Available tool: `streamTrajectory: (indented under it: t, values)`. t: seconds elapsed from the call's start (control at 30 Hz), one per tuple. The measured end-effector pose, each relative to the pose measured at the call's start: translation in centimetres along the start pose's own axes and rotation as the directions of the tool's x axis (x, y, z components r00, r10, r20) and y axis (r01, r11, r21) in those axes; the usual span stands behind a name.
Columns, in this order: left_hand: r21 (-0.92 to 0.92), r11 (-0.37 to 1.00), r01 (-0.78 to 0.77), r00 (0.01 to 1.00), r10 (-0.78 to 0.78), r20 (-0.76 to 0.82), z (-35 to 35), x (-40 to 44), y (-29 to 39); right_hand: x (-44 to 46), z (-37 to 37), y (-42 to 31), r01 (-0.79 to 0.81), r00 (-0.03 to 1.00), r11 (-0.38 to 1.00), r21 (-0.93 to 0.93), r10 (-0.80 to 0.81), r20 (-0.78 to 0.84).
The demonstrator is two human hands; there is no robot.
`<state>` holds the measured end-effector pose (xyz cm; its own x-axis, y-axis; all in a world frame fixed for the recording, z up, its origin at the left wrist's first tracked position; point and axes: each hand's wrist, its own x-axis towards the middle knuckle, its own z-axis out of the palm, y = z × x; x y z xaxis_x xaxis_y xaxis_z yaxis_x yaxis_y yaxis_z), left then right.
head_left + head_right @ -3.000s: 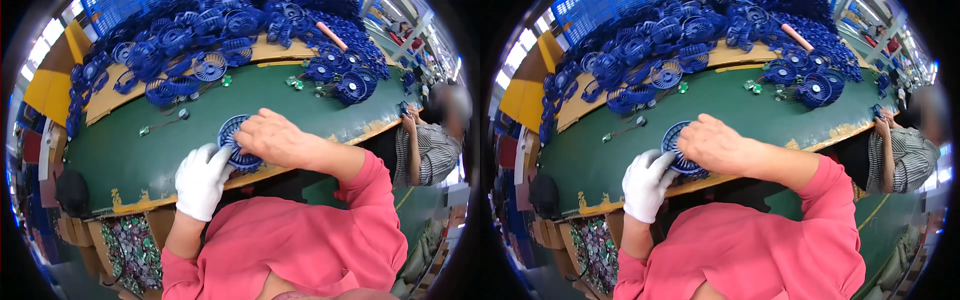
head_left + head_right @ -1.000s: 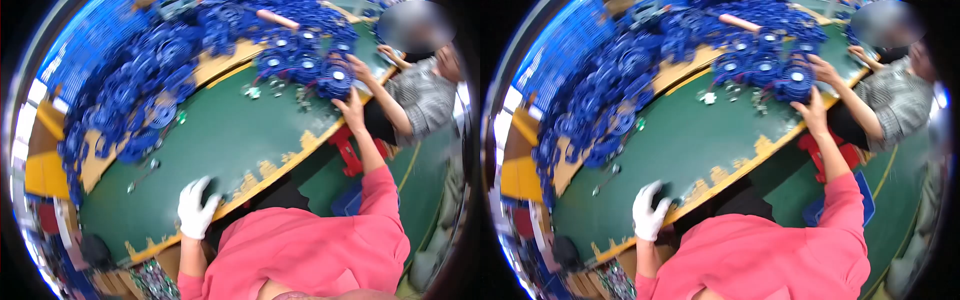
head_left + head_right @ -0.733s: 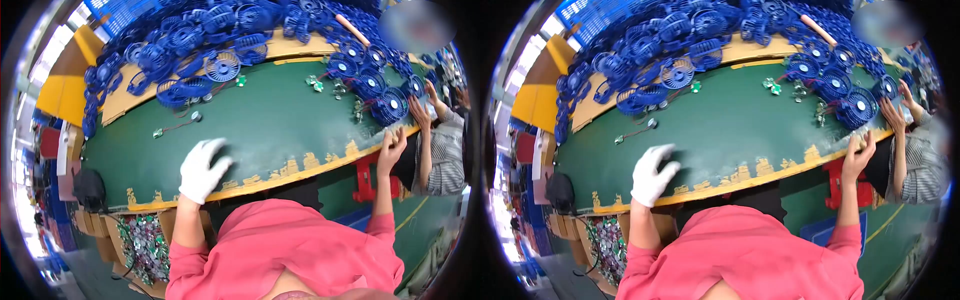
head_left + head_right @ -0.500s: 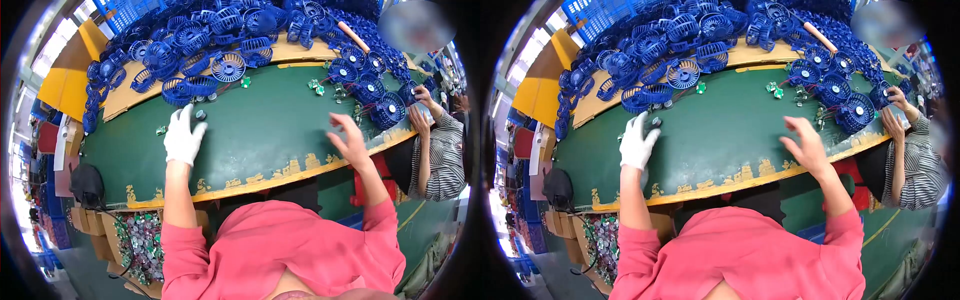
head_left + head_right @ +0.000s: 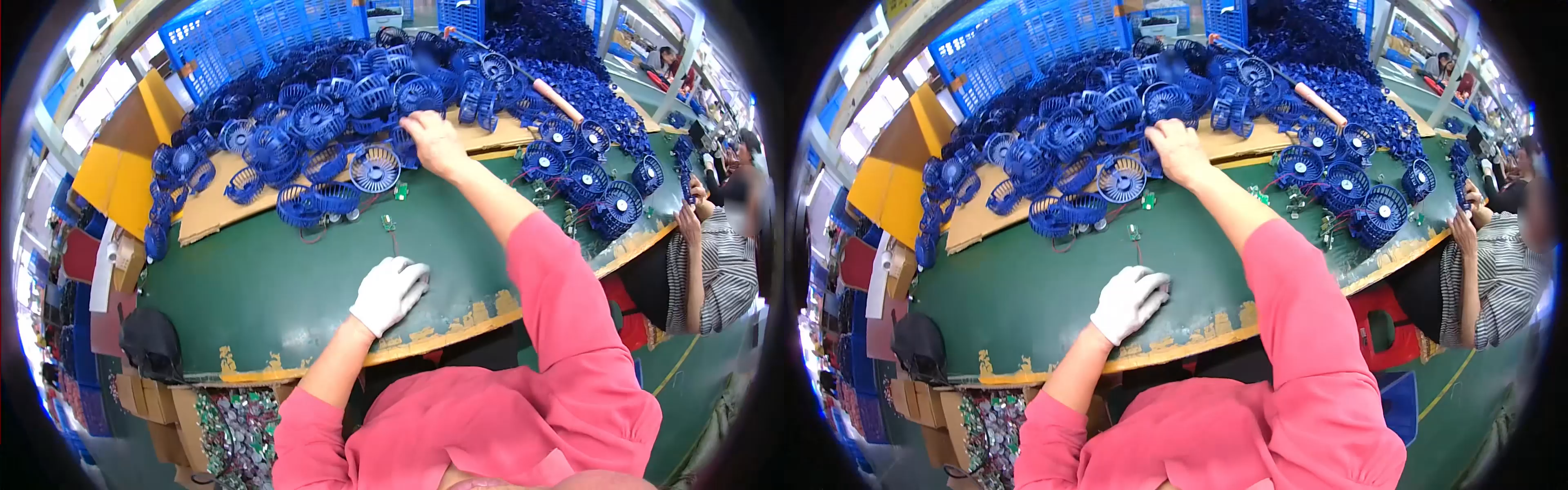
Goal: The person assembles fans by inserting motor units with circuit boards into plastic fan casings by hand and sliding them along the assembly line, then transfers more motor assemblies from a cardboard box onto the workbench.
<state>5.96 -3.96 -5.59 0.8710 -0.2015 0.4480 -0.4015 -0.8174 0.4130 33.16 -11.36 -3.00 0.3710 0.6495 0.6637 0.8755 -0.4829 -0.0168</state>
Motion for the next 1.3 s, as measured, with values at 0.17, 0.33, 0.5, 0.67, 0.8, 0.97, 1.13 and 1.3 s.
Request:
streamTrajectory:
  t: [0.17,0.33,0.5,0.67,0.8,0.97,1.13,1.3]
  values:
    - [-0.014,1.0,0.026,0.999,-0.027,-0.03,-0.2,0.2,-0.2,1.1,0.5,-0.1,-0.038,0.977,0.992,-0.12,0.062,0.202]
    - [-0.053,0.993,0.107,0.992,-0.11,-0.055,-0.5,0.1,-0.5,-3.8,-2.5,-2.4,-0.005,0.999,0.998,-0.061,0.009,0.054]
    - [-0.175,0.967,0.182,0.978,-0.196,-0.066,-0.6,0.3,-0.3,-8.1,-3.4,1.2,-0.201,0.939,0.972,0.123,0.227,-0.258]
    - [-0.227,0.953,0.202,0.927,-0.261,-0.27,-2.1,-0.1,0.2,-10.2,-7.5,3.3,-0.478,0.752,0.82,0.315,0.567,-0.336]
    - [-0.486,0.855,0.182,0.729,-0.449,-0.517,-2.9,-2.0,1.4,-12.9,-13.5,-3.2,-0.438,0.777,0.669,0.6,0.618,-0.122]
    - [-0.474,0.876,0.086,0.683,-0.398,-0.612,-3.0,-3.0,3.9,-10.8,-9.2,-6.7,-0.206,0.947,0.806,0.556,0.306,-0.093]
    - [-0.089,0.996,0.003,0.792,-0.057,-0.608,-3.1,-2.9,5.4,-9.3,-3.9,-5.8,-0.343,0.922,0.84,0.42,0.386,-0.019]
    - [-0.269,0.962,0.054,0.658,-0.237,-0.714,-4.4,-4.2,4.6,-8.8,-9.6,-5.6,-0.389,0.893,0.705,0.593,0.447,0.055]
